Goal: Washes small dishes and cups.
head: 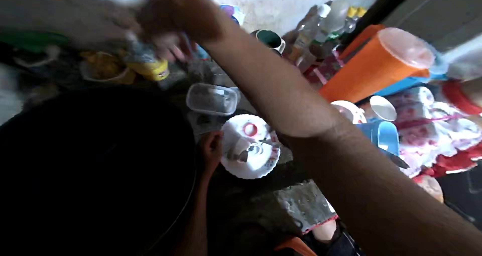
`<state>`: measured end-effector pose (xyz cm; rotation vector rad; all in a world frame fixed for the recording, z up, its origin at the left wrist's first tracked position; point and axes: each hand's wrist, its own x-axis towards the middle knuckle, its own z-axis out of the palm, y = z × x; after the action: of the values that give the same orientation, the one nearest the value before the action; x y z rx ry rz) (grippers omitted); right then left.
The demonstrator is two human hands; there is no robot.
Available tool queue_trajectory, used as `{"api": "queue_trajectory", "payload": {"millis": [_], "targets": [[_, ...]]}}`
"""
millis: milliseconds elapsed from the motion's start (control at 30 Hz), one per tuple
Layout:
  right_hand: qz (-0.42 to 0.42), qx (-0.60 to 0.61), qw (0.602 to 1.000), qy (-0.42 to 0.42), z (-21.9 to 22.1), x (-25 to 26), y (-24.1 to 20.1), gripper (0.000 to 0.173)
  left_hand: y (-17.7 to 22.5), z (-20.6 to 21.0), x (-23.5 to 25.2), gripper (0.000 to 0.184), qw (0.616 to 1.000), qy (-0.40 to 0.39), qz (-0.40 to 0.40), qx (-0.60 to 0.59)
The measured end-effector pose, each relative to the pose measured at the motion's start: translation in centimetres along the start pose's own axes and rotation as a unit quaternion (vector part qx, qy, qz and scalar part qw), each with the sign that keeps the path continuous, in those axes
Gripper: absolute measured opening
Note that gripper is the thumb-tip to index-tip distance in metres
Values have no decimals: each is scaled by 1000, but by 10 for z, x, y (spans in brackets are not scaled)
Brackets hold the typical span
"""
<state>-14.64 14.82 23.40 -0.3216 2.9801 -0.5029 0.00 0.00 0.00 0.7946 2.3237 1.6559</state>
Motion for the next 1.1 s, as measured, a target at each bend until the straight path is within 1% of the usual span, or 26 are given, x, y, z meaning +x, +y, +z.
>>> {"api": "queue_trajectory", "payload": {"millis": [33, 67, 100, 133, 167, 200, 267, 300, 400, 500, 600, 667, 733, 767, 833, 867, 933, 967, 1033, 1100], "targets": [[-1, -68, 997, 26, 42, 1, 36, 27, 1, 0, 1, 24, 1000, -1, -9, -1], [45, -88, 995, 8, 74, -5, 55, 35, 1, 0, 1, 24, 1000, 1, -11, 0], [121, -95, 987, -35, 95, -18, 61, 41, 3, 0, 1, 24, 1000, 1, -18, 3], [200, -78, 974, -76, 110, -30, 62, 45, 7, -2, 1, 25, 999, -6, -32, 7], [262, -45, 959, -101, 127, -39, 70, 43, 11, -4, 2, 25, 999, -14, -44, 13], [303, -14, 948, -100, 144, -47, 83, 43, 13, -6, 2, 25, 998, -19, -50, 19], [336, 26, 939, -74, 171, -58, 109, 44, 17, -7, 2, 26, 997, -21, -69, 19], [342, 43, 937, -56, 179, -60, 115, 40, 19, -7, 3, 26, 997, -20, -78, 16], [323, 91, 942, -31, 179, -65, 116, 36, 23, -8, 4, 27, 995, -11, -95, 12], [259, 87, 962, -12, 154, -70, 104, 36, 20, -8, 3, 28, 996, -11, -93, 13], [187, 13, 982, -4, 114, -70, 75, 33, 18, -8, 2, 32, 994, -20, -107, 21], [135, -51, 989, 26, 91, -70, 45, 26, 19, -8, 2, 33, 992, -19, -121, 22], [92, -108, 988, 65, 73, -75, 15, 28, 22, -9, 2, 34, 990, -24, -133, 29], [61, -129, 985, 98, 68, -77, 7, 30, 20, -9, 2, 34, 991, -24, -128, 35], [-10, -158, 972, 174, 65, -81, 4, 32, 14, -8, 2, 35, 992, -28, -114, 52], [-24, -170, 968, 185, 63, -83, 6, 33, 14, -7, 3, 36, 992, -29, -112, 59], [-3, -174, 967, 186, 62, -89, 12, 35, 22, -6, 4, 38, 991, -31, -116, 63], [32, -155, 971, 178, 65, -92, 17, 35, 29, -6, 6, 40, 990, -35, -121, 61], [152, -71, 976, 141, 76, -97, 29, 34, 39, -4, 9, 41, 991, -42, -116, 56], [256, 30, 959, 117, 97, -101, 48, 31, 48, -2, 14, 40, 993, -45, -94, 52]]}}
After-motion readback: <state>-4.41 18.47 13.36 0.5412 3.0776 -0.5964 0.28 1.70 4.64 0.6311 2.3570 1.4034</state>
